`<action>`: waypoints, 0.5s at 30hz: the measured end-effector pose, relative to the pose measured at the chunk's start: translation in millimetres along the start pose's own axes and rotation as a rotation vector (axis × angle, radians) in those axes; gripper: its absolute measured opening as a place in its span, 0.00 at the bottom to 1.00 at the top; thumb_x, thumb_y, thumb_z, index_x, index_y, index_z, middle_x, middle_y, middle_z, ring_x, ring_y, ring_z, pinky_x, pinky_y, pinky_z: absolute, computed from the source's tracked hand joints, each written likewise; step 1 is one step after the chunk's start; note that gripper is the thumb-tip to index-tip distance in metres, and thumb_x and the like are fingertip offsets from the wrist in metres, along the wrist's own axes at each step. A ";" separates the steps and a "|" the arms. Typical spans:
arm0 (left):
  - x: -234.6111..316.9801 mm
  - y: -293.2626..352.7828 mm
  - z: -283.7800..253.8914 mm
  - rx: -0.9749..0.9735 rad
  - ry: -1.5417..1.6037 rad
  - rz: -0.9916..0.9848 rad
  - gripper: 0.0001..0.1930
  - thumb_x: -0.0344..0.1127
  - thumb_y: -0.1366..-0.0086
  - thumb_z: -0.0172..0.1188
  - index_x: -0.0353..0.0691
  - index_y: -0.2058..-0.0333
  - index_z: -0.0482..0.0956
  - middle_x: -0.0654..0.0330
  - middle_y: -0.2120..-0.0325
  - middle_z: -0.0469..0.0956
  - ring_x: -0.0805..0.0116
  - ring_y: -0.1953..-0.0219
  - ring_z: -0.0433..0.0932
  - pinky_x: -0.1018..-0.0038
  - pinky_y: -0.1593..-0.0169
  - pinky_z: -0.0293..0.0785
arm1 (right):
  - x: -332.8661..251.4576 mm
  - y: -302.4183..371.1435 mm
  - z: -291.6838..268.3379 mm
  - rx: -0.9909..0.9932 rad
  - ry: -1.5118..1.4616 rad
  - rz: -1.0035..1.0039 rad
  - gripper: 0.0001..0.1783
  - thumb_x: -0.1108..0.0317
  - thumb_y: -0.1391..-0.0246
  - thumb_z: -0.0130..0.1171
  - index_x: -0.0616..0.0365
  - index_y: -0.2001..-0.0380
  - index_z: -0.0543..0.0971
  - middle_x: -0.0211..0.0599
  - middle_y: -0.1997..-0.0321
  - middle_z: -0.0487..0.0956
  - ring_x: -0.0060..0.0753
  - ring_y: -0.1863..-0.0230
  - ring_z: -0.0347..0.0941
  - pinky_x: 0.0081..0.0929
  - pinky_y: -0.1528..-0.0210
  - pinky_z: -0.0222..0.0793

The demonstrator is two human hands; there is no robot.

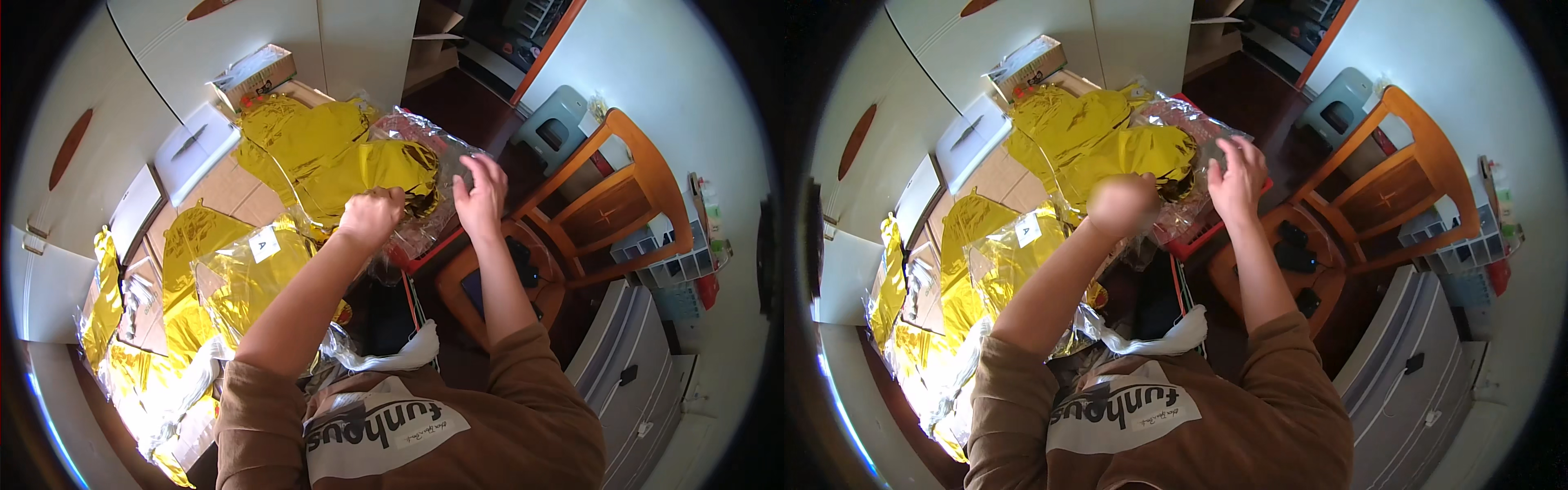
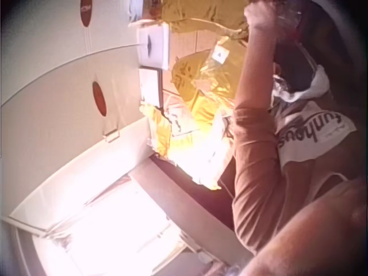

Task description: Folding and placing gold foil balloons into clear plastic bags along with instruction sheets.

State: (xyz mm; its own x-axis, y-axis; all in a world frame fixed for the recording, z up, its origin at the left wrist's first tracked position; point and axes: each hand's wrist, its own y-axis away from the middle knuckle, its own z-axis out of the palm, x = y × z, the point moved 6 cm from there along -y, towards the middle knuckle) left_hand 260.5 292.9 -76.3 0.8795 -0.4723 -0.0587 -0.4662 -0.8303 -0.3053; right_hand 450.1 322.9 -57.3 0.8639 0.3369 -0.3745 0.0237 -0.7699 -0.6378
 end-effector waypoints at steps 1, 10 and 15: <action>0.4 -0.6 -2.7 -0.010 0.001 0.000 0.07 0.30 0.44 0.57 0.39 0.70 0.68 0.56 0.76 0.77 0.60 0.74 0.82 0.68 0.74 0.79 | 0.7 -4.9 6.6 -0.061 -0.087 0.000 0.17 0.68 0.54 0.64 0.49 0.57 0.81 0.40 0.46 0.75 0.53 0.41 0.66 0.43 0.37 0.60; 1.9 2.0 -11.7 -0.077 0.011 -0.004 0.06 0.34 0.40 0.54 0.39 0.68 0.75 0.54 0.69 0.78 0.58 0.66 0.82 0.67 0.66 0.80 | 27.4 -0.2 9.8 0.018 -0.139 0.188 0.23 0.67 0.51 0.64 0.56 0.49 0.75 0.53 0.42 0.70 0.56 0.39 0.63 0.45 0.36 0.57; -7.9 -0.6 -16.4 -0.147 0.141 -0.072 0.07 0.32 0.39 0.53 0.38 0.64 0.74 0.50 0.62 0.76 0.54 0.63 0.82 0.62 0.63 0.80 | 19.4 12.9 1.2 0.034 -0.087 0.075 0.23 0.67 0.52 0.65 0.55 0.51 0.76 0.49 0.43 0.71 0.53 0.39 0.63 0.45 0.36 0.58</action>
State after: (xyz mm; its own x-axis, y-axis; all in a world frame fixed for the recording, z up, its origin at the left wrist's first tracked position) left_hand 252.3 292.3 -60.1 0.8940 -0.4379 0.0946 -0.4202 -0.8929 -0.1619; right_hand 466.6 320.1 -73.6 0.8159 0.3260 -0.4775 -0.0573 -0.7762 -0.6278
